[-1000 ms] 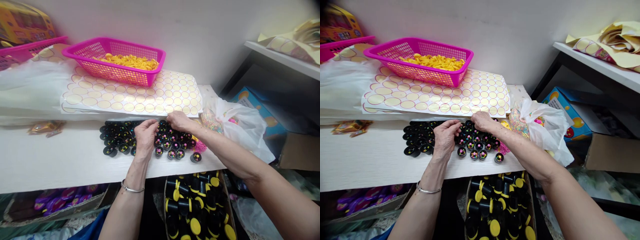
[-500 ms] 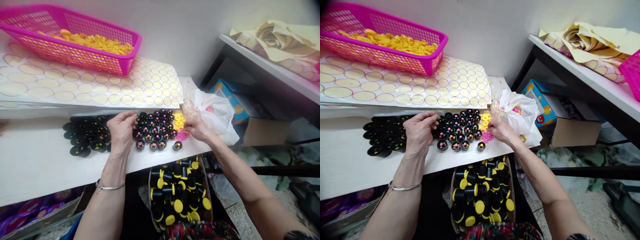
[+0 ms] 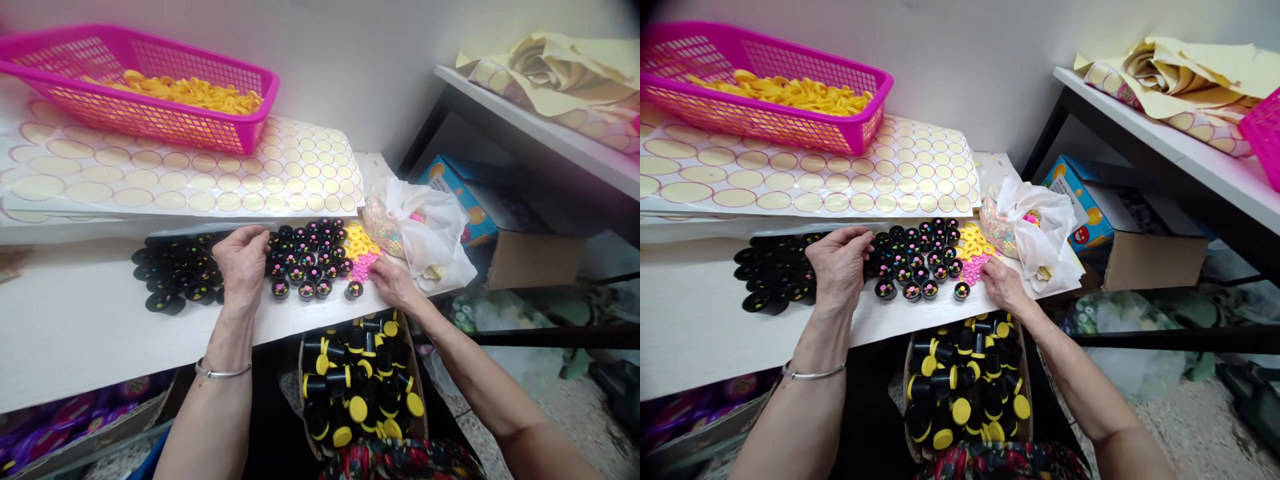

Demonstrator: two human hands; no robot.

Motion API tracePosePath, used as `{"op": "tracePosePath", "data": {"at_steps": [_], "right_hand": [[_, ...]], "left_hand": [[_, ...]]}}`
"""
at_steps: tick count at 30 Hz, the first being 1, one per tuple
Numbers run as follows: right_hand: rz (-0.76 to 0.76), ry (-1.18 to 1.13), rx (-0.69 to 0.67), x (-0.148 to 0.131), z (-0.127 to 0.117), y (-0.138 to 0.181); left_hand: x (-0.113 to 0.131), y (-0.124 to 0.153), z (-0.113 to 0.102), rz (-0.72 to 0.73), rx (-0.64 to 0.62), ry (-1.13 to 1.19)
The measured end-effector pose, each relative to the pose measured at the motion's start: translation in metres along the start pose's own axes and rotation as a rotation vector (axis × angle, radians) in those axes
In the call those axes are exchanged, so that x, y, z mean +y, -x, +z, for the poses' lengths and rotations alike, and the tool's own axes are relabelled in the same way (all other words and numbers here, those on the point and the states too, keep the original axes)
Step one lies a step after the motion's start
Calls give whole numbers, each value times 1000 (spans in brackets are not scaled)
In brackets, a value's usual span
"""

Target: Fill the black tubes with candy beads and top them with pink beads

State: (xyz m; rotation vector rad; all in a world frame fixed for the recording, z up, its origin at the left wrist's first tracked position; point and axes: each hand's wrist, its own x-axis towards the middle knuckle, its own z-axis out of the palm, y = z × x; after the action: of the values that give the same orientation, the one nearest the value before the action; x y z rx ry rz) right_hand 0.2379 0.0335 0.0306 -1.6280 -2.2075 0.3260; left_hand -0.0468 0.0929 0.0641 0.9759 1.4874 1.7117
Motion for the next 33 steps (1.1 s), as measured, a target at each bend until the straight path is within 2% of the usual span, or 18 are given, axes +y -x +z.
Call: {"op": "tracePosePath", "data": {"at_steps": [7,13,18,21,23,26,28,30,33], "right_hand": [[-55,36,-32,-1,-3,-4],[-107,162,101,10,15,2],[-82,55,154,17,15,0],[15,-142,215,11,5,-6],[116,-377,236,0,-4,-12],[240,-837,145,-27,-19,-24],[277,-1094,30,-49,-26,-31],[293,-1241,-78,-68,-30,-37],[273,-1273,-139,-86,-27,-43]], "left_hand": [[-1,3,2,-1,-30,-46],[-1,0,-3,-12,-27,1],[0,6,0,8,-99,-59],[3,18,8,83,-223,-102],[7,31,15,133,-344,-100],[14,52,27,138,-522,-36],[18,66,34,92,-604,38],[21,77,39,2,-641,123],[23,85,42,-214,-571,252]]}}
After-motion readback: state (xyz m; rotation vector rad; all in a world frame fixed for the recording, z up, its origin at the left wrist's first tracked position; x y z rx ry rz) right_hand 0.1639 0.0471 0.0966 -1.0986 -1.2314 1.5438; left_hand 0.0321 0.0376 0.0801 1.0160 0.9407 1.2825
